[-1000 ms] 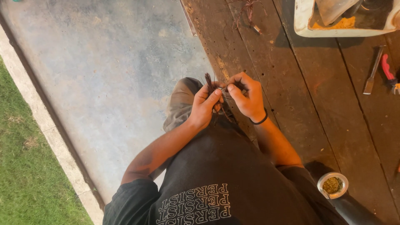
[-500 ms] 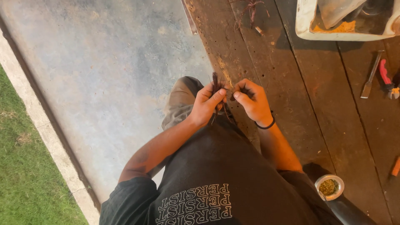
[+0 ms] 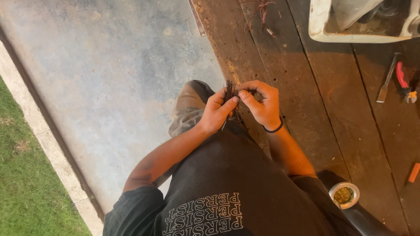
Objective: Bundling and organizing small pieces of copper wire on a wooden workbench.
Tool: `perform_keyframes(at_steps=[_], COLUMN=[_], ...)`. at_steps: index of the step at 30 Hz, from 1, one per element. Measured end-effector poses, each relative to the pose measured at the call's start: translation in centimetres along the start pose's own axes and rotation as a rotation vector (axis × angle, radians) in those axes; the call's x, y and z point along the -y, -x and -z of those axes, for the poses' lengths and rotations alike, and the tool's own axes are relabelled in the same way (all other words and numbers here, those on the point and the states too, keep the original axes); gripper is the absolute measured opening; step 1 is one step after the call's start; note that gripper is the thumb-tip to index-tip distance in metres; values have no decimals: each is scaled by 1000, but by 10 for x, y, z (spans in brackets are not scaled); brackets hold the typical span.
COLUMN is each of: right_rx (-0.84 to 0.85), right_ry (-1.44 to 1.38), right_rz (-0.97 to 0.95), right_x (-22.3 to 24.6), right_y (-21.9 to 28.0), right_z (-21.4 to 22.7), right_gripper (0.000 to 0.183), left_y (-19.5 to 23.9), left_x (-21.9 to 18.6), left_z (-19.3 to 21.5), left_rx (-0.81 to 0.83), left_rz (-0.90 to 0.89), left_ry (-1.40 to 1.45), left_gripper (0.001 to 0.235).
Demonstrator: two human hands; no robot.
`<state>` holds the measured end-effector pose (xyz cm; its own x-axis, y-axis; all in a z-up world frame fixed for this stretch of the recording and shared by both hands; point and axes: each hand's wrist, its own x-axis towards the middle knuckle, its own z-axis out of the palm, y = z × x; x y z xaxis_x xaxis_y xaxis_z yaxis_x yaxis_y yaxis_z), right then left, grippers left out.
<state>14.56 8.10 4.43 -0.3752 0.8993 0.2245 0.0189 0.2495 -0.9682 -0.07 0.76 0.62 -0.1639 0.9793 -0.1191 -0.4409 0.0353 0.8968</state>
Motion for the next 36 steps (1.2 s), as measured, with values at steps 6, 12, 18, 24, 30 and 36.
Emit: perform_keyframes(at_steps=[6, 12, 18, 24, 30, 36], right_rx=[-28, -52, -59, -71, -64, -81], right_ry=[-10, -32, -27, -15, -137, -382], right_rz=[-33, -35, -35, 5, -116, -353], right_x=[-2, -3, -13, -12, -53, -71], right_y=[1, 0, 6, 3, 20, 39], right_z=[0, -3, 0, -2, -6, -19], right_gripper=[17, 19, 15, 18, 18, 15], left_y=[-2, 0, -1, -1, -2, -3], left_x=[-2, -1, -9, 1, 9, 8], left_z=[-1, 0, -2, 1, 8, 11], left_rx=[-43, -13, -11, -51, -81, -84], left_rz=[-29, -18, -5, -28, -38, -34], left_ry=[24, -6, -21, -13, 94, 162], left_gripper=[12, 11, 11, 11, 12, 13])
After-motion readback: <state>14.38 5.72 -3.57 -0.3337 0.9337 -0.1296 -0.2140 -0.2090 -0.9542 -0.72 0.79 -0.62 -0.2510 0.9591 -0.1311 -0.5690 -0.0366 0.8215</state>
